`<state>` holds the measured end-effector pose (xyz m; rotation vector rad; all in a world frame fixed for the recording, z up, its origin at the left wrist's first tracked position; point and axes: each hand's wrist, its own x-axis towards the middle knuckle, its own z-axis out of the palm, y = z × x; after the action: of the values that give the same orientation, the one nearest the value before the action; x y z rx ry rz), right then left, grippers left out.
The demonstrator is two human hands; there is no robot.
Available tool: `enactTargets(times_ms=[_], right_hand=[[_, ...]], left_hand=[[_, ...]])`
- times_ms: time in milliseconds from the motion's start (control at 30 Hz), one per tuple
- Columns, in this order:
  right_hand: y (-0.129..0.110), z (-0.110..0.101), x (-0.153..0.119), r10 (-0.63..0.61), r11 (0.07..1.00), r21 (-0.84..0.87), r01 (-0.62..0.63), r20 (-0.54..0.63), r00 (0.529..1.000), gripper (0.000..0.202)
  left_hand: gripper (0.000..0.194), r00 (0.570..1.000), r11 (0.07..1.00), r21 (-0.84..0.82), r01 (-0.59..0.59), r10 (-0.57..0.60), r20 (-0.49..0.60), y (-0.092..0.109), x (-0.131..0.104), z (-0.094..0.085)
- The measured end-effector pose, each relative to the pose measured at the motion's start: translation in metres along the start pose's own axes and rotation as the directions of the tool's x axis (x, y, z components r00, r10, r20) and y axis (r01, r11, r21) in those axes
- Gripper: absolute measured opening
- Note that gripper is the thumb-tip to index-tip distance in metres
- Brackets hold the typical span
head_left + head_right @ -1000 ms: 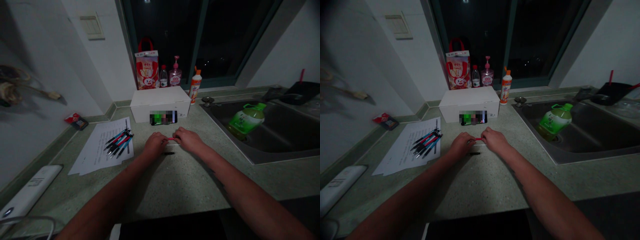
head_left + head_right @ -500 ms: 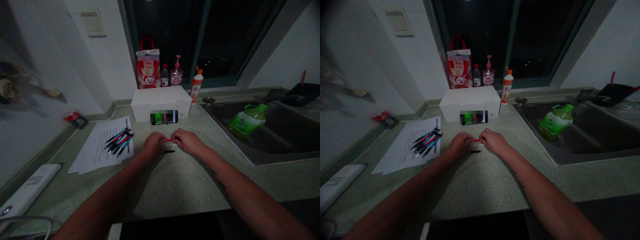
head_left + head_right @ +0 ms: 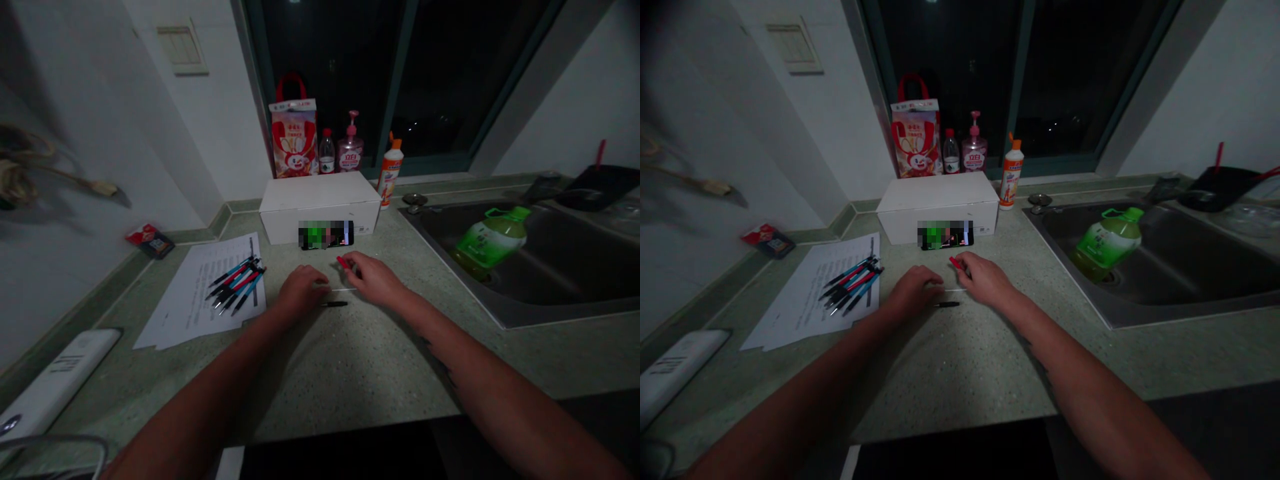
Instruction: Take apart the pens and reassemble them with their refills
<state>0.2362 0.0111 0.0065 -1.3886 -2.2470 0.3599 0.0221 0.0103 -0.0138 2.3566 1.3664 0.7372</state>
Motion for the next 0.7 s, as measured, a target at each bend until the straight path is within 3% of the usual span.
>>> enactTargets(times_ms=[167, 300, 433, 533, 700], right_hand=[[-0.001, -0.004, 0.000, -0.006, 0.999, -0.043, 0.004, -0.040, 0.999, 0.023], [0.005, -0.008, 0.002, 0.011, 0.992, -0.122, -0.020, -0.078, 0.997, 0.022], [0.013, -0.009, 0.004, 0.025, 0.980, -0.197, -0.039, -0.076, 0.997, 0.024], [0.013, -0.009, 0.003, 0.001, 0.976, -0.217, -0.018, -0.075, 0.997, 0.023], [0.006, -0.008, 0.002, -0.052, 0.978, -0.205, 0.041, -0.048, 0.998, 0.024]], left_hand=[[0.010, 0.996, 0.985, 0.164, -0.052, 0.040, 0.075, 0.004, 0.001, 0.003], [0.014, 0.996, 0.986, 0.140, 0.090, -0.088, -0.025, 0.004, 0.003, -0.002], [0.014, 0.957, 0.969, 0.067, 0.237, -0.221, -0.189, 0.002, 0.002, -0.016], [0.014, 0.947, 0.964, 0.088, 0.251, -0.225, -0.231, 0.001, 0.001, -0.021], [0.015, 0.970, 0.962, 0.191, 0.197, -0.163, -0.180, 0.002, 0.000, -0.020]])
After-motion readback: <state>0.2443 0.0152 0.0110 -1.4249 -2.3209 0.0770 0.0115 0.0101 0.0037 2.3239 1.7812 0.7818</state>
